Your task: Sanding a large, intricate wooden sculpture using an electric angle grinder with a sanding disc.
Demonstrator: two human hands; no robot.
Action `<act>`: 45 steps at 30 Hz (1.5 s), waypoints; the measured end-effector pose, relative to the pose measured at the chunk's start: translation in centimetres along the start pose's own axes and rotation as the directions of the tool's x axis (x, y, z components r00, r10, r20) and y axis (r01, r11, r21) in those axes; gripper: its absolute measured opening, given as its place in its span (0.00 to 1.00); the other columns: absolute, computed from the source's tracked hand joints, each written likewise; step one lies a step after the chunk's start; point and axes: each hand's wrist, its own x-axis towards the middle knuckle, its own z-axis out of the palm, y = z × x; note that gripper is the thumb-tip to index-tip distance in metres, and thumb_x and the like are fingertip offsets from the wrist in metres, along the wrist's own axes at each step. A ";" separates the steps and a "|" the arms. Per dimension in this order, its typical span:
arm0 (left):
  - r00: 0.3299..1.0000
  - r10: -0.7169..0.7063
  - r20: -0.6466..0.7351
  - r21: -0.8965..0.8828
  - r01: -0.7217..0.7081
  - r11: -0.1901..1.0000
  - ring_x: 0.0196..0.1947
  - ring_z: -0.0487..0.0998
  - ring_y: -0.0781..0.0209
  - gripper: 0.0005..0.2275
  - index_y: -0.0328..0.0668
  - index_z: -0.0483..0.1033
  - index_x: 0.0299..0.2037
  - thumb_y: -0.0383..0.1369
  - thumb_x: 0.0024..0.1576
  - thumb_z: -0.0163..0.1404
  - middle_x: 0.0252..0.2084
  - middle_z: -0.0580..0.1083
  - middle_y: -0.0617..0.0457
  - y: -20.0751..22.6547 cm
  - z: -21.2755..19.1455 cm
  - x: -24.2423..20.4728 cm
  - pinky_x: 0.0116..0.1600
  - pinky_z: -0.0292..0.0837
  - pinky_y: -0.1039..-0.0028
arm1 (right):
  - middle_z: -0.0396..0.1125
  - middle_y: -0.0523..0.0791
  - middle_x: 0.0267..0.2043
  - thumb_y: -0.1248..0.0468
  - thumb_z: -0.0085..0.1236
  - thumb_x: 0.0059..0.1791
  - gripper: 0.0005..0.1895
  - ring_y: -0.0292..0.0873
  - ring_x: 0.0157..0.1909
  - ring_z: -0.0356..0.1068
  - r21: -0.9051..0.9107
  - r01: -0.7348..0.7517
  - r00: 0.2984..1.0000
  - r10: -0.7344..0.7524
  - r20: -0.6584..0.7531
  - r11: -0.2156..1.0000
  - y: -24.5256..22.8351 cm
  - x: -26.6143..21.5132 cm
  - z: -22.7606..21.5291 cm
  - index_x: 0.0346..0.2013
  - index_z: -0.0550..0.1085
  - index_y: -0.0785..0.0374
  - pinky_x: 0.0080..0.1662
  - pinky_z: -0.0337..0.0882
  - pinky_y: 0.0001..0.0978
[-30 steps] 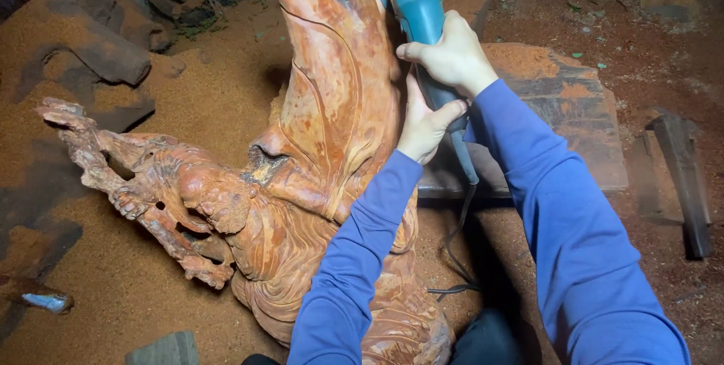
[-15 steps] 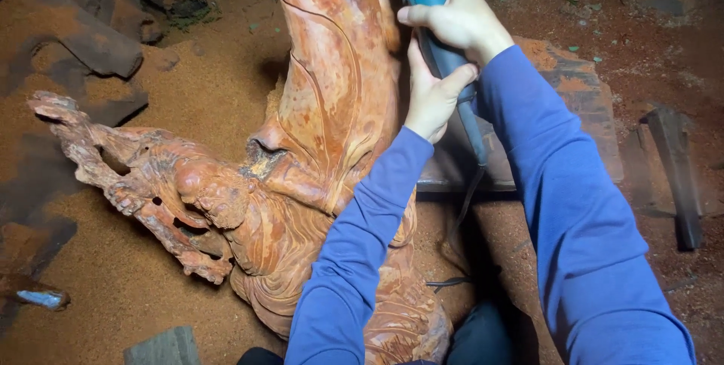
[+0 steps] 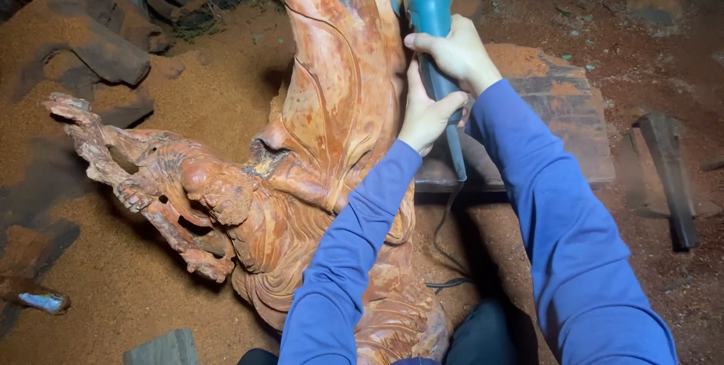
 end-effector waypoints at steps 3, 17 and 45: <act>0.994 0.098 -0.041 0.028 -0.097 0.995 0.38 0.71 0.55 0.45 0.47 0.45 0.72 0.23 0.41 0.55 0.50 0.67 0.35 -1.4 -0.6 -0.3 0.40 0.71 0.66 | 0.68 0.39 0.32 0.54 0.68 0.41 0.14 0.35 0.34 0.66 -0.066 0.045 0.999 -0.043 0.029 0.997 0.1 -0.7 0.5 0.30 0.71 0.53 0.39 0.65 0.31; 0.994 0.101 0.046 0.034 -0.102 0.994 0.19 0.73 0.59 0.44 0.49 0.44 0.72 0.21 0.42 0.52 0.42 0.71 0.35 -3.3 -2.8 -0.9 0.22 0.74 0.69 | 0.70 0.44 0.42 0.49 0.68 0.40 0.26 0.42 0.43 0.70 -0.111 -0.022 0.998 0.014 -0.067 0.994 2.3 -1.9 1.3 0.43 0.68 0.58 0.43 0.68 0.37; 0.995 0.096 0.028 0.517 -0.097 0.851 0.68 0.65 0.43 0.43 0.41 0.58 0.66 0.27 0.36 0.65 0.67 0.65 0.37 -5.4 -5.1 0.1 0.71 0.64 0.52 | 0.71 0.57 0.46 0.50 0.73 0.41 0.32 0.63 0.53 0.73 -0.021 0.082 0.986 -0.084 -0.142 0.996 7.0 -1.7 2.9 0.49 0.67 0.64 0.49 0.72 0.56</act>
